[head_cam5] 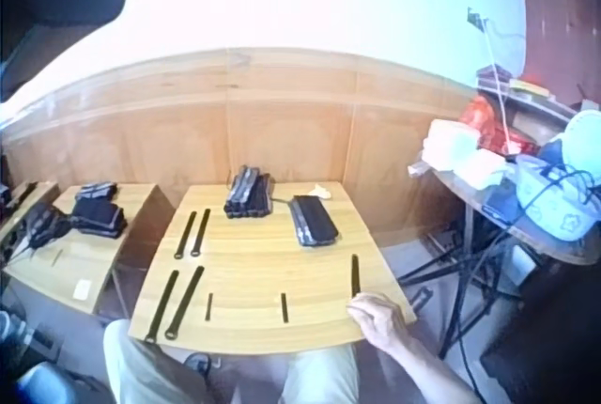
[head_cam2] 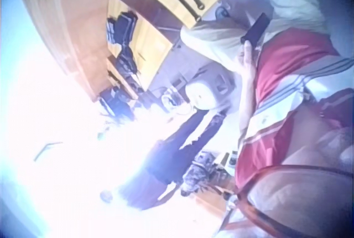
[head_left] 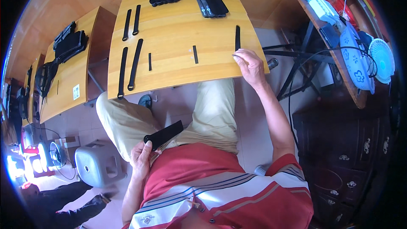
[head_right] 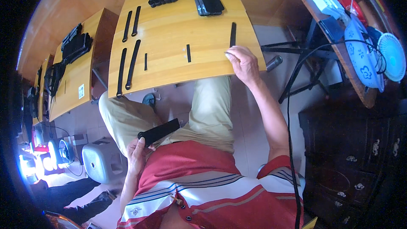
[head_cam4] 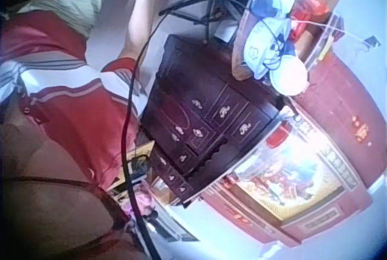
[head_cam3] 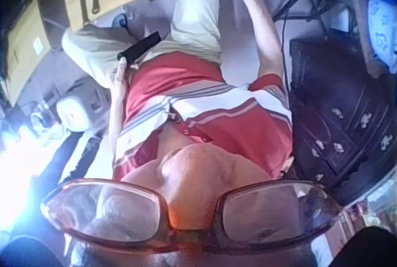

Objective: Assembling black textile straps by attaching small plastic components at a workbench.

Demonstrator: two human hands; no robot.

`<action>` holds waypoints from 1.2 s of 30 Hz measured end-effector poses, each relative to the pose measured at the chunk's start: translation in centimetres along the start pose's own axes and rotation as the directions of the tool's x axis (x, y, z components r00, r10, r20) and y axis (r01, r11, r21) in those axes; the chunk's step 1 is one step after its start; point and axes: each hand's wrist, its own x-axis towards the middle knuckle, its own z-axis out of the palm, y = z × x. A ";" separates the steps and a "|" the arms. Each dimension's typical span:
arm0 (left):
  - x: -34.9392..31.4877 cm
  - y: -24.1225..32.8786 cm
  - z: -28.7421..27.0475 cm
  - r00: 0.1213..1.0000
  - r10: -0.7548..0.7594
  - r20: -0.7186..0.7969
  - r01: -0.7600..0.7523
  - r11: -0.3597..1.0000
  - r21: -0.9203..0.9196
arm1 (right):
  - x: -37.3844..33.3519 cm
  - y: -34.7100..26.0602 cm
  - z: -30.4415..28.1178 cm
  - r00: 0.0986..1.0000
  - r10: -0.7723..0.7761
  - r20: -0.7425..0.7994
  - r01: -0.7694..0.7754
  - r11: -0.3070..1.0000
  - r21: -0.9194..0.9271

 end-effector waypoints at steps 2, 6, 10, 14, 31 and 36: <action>-0.1 0.6 0.9 1.000 -0.020 -0.024 0.020 1.000 -0.009 | -0.8 -0.1 -0.2 0.999 0.020 0.045 -0.019 0.999 -0.033; 0.4 1.1 1.3 0.999 -0.032 0.003 0.032 0.999 0.013 | -1.7 0.2 -0.9 0.997 0.020 0.072 -0.009 0.988 -0.156; 1.1 1.4 1.7 0.998 -0.021 0.066 0.020 0.999 0.025 | -2.3 -0.6 -1.7 0.997 0.000 0.072 0.012 0.986 -0.164; 1.2 1.8 2.4 0.998 -0.048 0.043 0.045 0.996 0.072 | -2.6 -6.7 -1.3 0.998 -0.046 0.049 0.047 0.999 -0.014; 4.6 2.7 5.0 0.965 -0.148 0.217 0.215 0.918 -0.333 | -7.1 -19.2 7.5 0.915 -0.307 0.263 0.117 0.825 0.553; 4.8 2.4 4.7 0.966 -0.135 0.220 0.199 0.933 -0.300 | -6.9 -19.4 6.9 0.900 -0.190 0.392 -0.091 0.798 0.596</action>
